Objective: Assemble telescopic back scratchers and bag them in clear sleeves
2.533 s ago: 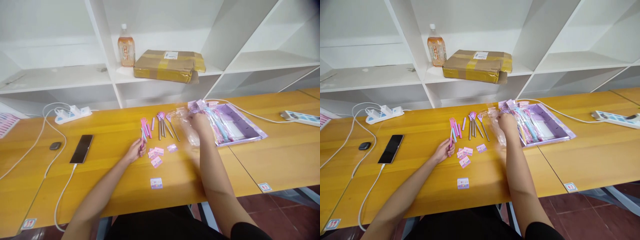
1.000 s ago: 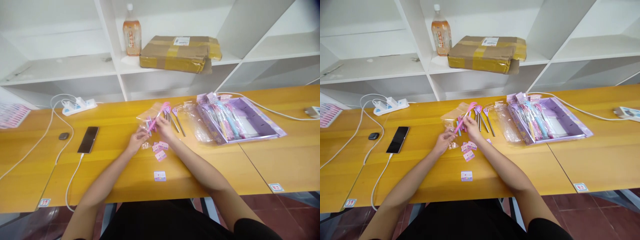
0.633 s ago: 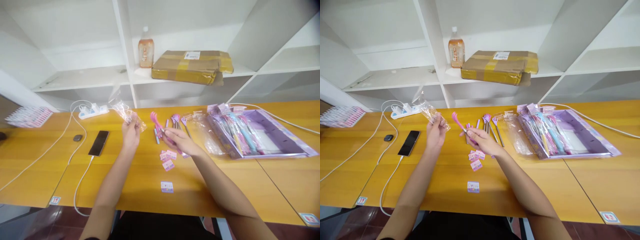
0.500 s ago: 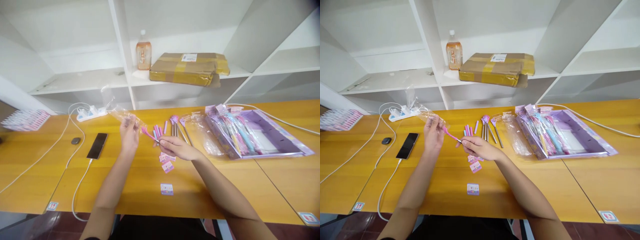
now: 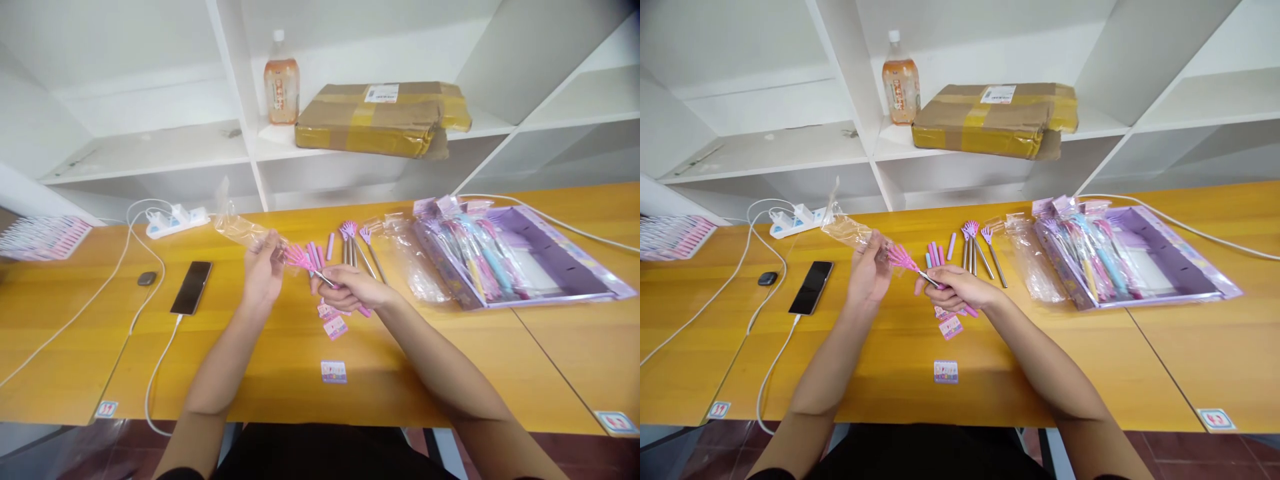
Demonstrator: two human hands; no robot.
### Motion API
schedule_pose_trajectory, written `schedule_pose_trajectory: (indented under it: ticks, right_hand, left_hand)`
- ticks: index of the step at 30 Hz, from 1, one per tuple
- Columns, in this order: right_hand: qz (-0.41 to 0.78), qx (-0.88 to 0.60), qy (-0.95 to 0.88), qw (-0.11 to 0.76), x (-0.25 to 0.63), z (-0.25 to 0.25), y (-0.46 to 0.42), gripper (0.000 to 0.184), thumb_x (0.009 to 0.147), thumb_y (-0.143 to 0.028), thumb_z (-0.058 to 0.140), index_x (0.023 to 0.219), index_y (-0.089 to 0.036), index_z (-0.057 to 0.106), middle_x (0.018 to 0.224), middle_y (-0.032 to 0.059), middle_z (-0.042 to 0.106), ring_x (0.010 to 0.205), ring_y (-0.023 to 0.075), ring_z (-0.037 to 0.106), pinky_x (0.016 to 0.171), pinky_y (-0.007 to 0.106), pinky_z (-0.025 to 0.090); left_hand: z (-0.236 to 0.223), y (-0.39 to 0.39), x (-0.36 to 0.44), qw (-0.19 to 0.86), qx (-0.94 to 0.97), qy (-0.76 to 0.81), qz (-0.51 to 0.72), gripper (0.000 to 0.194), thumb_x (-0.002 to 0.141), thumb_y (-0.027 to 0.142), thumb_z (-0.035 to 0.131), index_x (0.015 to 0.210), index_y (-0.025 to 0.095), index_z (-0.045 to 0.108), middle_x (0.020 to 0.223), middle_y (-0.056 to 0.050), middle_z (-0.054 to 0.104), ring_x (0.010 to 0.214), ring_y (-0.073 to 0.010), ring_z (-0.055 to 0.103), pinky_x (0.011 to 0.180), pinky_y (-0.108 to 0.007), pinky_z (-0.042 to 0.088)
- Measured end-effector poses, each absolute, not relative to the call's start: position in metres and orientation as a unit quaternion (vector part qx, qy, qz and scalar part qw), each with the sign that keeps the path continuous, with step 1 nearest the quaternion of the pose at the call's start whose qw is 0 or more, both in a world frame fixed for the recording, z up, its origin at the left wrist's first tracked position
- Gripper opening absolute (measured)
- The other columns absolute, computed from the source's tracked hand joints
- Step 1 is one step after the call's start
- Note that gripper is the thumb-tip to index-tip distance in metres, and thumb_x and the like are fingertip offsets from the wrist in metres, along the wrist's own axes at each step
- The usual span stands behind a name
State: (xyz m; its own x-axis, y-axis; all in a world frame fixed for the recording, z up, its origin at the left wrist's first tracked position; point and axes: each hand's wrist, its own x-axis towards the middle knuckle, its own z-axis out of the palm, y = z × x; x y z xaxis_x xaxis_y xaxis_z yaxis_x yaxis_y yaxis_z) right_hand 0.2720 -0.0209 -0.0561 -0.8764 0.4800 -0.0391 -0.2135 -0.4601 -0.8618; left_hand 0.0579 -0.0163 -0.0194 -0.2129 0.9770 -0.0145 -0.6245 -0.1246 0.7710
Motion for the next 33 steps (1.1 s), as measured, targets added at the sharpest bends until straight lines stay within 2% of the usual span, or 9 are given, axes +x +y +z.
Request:
schedule_pose_trajectory:
  ticks: [7,20,27,33]
  right_hand:
    - [0.838,-0.152,-0.480,0.208,0.275,-0.055,-0.020,0.042,0.112,-0.053,0.061,0.116,-0.012,0.072,0.060,-0.0137,0.027,0.044,0.0053,0.014,0.035,0.016,0.017]
    - [0.822,-0.165,-0.504,0.206,0.281,-0.047,-0.019,0.042,0.112,-0.052,0.061,0.120,-0.012,0.071,0.063,-0.0129,0.028,0.048,0.0061,0.013,0.038,0.018,0.014]
    - [0.805,-0.186,-0.521,0.217,0.289,-0.044,-0.016,0.045,0.110,-0.055,0.065,0.126,-0.012,0.067,0.065,-0.0124,0.031,0.049,0.0062,0.016,0.040,0.019,0.014]
    - [0.798,-0.183,-0.534,0.213,0.301,-0.039,-0.013,0.044,0.111,-0.054,0.063,0.125,-0.012,0.066,0.064,-0.0124,0.031,0.049,0.0066,0.017,0.041,0.019,0.014]
  left_hand:
    - [-0.023,-0.022,0.070,0.595,0.230,0.331,0.695,0.042,0.071,0.035,0.107,0.074,0.016,0.070,0.069,0.006,0.066,0.063,-0.0061,0.063,0.063,-0.019,0.050]
    - [-0.020,-0.026,0.071,0.594,0.259,0.336,0.684,0.043,0.069,0.040,0.108,0.079,0.016,0.073,0.075,0.004,0.070,0.068,-0.0078,0.067,0.066,-0.019,0.054]
    - [-0.021,-0.028,0.072,0.603,0.277,0.340,0.667,0.049,0.060,0.044,0.111,0.083,0.017,0.078,0.080,0.002,0.074,0.072,-0.0089,0.070,0.068,-0.019,0.058]
    - [-0.015,-0.026,0.060,0.607,0.307,0.369,0.633,0.050,0.061,0.042,0.110,0.094,0.017,0.082,0.084,0.001,0.078,0.074,-0.0095,0.073,0.071,-0.020,0.062]
